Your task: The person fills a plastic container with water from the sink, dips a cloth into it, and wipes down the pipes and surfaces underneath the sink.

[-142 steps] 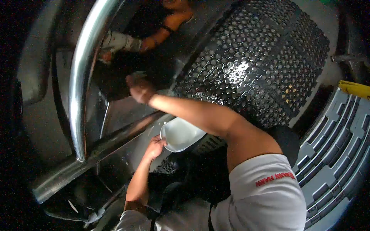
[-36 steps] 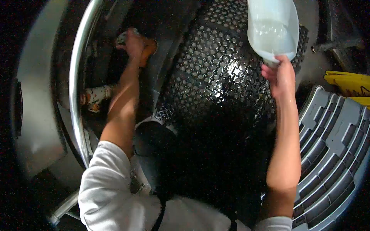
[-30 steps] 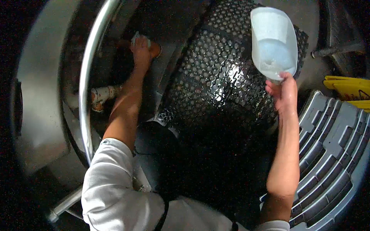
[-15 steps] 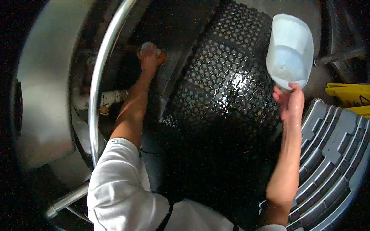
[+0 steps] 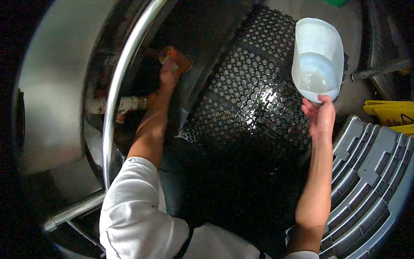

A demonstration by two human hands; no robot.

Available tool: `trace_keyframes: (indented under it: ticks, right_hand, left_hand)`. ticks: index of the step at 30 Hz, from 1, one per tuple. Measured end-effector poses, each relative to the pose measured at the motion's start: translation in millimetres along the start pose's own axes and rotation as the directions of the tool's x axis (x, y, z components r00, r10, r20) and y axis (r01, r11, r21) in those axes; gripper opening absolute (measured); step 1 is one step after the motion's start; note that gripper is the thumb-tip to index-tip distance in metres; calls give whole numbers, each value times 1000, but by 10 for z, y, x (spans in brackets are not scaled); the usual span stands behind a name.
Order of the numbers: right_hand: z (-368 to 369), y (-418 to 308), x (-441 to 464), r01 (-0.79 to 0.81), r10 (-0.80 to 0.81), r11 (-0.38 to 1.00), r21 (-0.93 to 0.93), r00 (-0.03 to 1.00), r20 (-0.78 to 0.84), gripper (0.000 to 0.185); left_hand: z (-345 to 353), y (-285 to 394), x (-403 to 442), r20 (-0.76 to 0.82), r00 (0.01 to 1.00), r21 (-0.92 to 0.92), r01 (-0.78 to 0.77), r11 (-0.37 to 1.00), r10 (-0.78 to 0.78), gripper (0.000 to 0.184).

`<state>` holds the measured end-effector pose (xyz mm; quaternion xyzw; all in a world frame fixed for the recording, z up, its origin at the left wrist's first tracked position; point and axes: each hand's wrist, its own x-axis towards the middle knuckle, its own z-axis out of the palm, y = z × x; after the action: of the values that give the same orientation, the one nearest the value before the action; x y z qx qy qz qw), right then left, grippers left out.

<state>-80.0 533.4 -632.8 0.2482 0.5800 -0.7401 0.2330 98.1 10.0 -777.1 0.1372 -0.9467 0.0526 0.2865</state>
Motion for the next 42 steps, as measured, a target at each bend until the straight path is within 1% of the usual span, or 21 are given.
trace_keyframes:
  ticks: [2, 3, 4, 5, 6, 7, 8, 9, 11, 14, 17, 19, 23, 26, 29, 31, 33, 35, 38, 41, 42]
  right_hand:
    - [-6, 2, 3, -9, 9, 1000, 26, 1000, -2, 51]
    - [-4, -2, -1, -1, 2, 1000, 26, 1000, -5, 52]
    - [-3, -8, -6, 6, -6, 1000, 22, 1000, -8, 52]
    - [-2, -19, 2, 15, -14, 1000, 20, 1000, -11, 52]
    - [7, -24, 27, 24, -23, 999, 22, 1000, -9, 52]
    - [9, -20, 53, 27, -27, 999, 22, 1000, -9, 52]
    - [5, -12, 56, 28, -28, 999, 18, 1000, -9, 52]
    - [14, -13, 49, 31, -30, 999, 17, 999, -12, 52]
    - [70, -38, 31, 40, -39, 999, 13, 999, -13, 52]
    - [121, -47, 3, 39, -39, 999, 22, 999, -15, 51]
    - [121, -25, 1, 22, -23, 1000, -12, 999, -31, 50]
    - [79, -2, 47, 45, -46, 999, -27, 998, -33, 49]
    - [169, -7, 67, 61, -61, 998, -19, 998, -29, 46]
    - [254, -20, 36, 43, -44, 999, -11, 999, -26, 46]
    - [219, -8, 59, 39, -39, 999, -7, 999, -21, 42]
    - [159, 27, 70, 44, -44, 999, -14, 999, -18, 41]
    - [103, 32, 104, 63, -63, 998, -21, 998, 0, 39]
    - [111, 9, 99, 69, -69, 998, -8, 998, -14, 38]
    - [104, 4, 93, 63, -63, 998, 7, 998, -31, 38]
    - [119, -19, 107, 60, -59, 998, 28, 997, -40, 38]
    - [115, -8, 105, 52, -51, 998, 22, 998, -44, 38]
  left_hand:
    - [3, -235, -51, -120, 917, -192, 354, 915, -380, 39]
    - [68, -413, -33, -145, 759, -299, 578, 760, -634, 39]
    - [93, -474, -25, -133, 534, -405, 740, 537, -835, 40]
    - [-454, 238, 581, -27, 139, -629, 768, 125, -990, 44]
    - [-224, 62, 508, -59, 519, -313, 801, 509, -853, 41]
    - [177, -265, 336, 56, 804, 29, 591, 806, -592, 39]
    - [389, -444, 202, 288, 916, 298, 193, 935, -281, 37]
    - [107, 96, 377, -93, 874, -259, 442, 859, -478, 37]
    - [268, 88, 243, -191, 881, -243, 384, 891, -432, 38]
    - [95, 94, 277, 72, 885, 68, 456, 887, -460, 41]
    - [148, -342, 426, 362, 527, -100, 842, 530, -769, 43]
    - [520, -703, 456, 295, 484, -48, 869, 493, -824, 42]
    - [305, 29, 233, -40, 662, -138, 738, 660, -749, 33]
    - [143, 373, 244, -160, 676, -167, 699, 695, -719, 28]
    - [417, 6, 270, -148, 635, -93, 755, 649, -759, 25]
    - [679, -644, 185, 137, 777, 439, 509, 741, -615, 26]
    - [670, -1138, 308, 278, 772, 580, 340, 741, -572, 28]
    - [544, -1261, 635, -32, 662, 33, 750, 661, -749, 28]
    - [597, -1244, 529, 189, 980, 281, 14, 959, -70, 32]
    - [290, -4, 535, -103, 943, -11, 317, 948, -317, 31]
    - [242, 31, 660, 49, 909, 75, 409, 909, -413, 32]
